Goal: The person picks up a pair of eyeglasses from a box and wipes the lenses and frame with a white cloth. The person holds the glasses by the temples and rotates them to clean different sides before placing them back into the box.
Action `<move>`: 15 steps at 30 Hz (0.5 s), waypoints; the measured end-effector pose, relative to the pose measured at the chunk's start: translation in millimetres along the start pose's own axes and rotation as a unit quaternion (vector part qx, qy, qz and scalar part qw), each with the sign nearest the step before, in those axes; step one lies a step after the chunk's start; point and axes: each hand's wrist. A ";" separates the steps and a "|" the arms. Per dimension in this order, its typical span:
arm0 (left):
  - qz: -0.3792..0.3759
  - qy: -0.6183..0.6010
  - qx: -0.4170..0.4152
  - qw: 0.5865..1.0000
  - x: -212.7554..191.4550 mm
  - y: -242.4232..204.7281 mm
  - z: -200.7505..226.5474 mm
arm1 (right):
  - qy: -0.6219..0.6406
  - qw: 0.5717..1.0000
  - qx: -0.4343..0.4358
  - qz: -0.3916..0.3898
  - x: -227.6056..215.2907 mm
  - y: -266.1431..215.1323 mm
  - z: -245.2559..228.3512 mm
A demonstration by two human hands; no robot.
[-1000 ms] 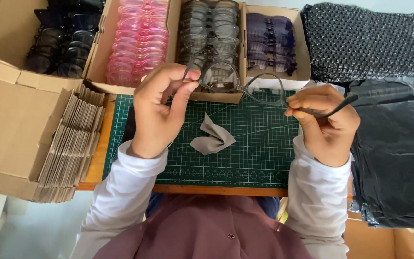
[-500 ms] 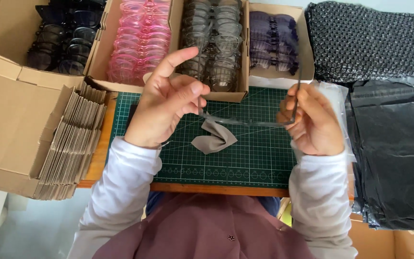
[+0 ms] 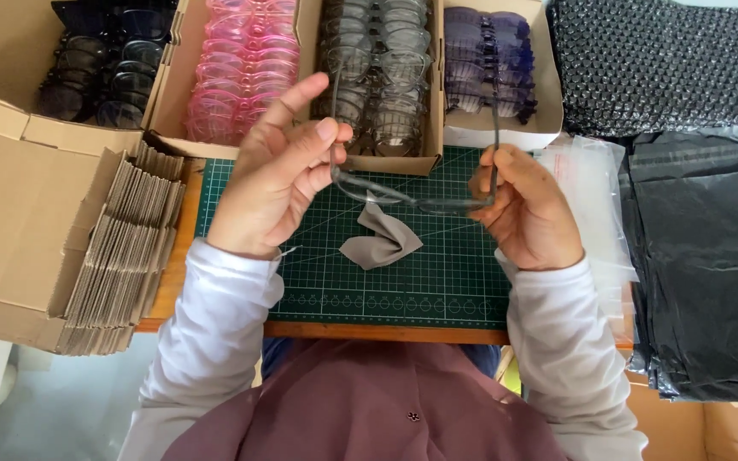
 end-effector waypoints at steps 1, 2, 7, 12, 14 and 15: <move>-0.001 0.001 -0.001 1.000 3.1 -3.5 3.1 | 0.001 1.000 -0.001 0.001 5.2 -4.2 -2.3; -0.013 0.056 0.039 0.998 6.3 -6.9 6.3 | -0.101 0.993 -0.042 0.051 10.6 -8.5 -4.7; -0.091 0.307 0.273 0.907 12.1 -21.5 15.2 | -0.360 0.893 -0.255 0.085 18.1 -28.1 -8.2; -0.143 0.383 0.377 0.831 21.4 -22.3 21.6 | -0.403 0.812 -0.410 0.099 26.7 -45.8 -2.6; -0.152 0.394 0.388 0.819 25.1 -24.0 22.3 | -0.405 0.793 -0.445 0.098 18.7 -46.6 2.6; -0.159 0.405 0.400 0.807 26.8 -25.2 22.6 | -0.406 0.772 -0.480 0.093 14.9 -47.3 5.7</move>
Point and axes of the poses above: each hand's wrist, its own y-axis towards the middle knuckle, its own x-axis out of the palm, z = x × y, and after that the axes turned 2 degrees about x, right-handed
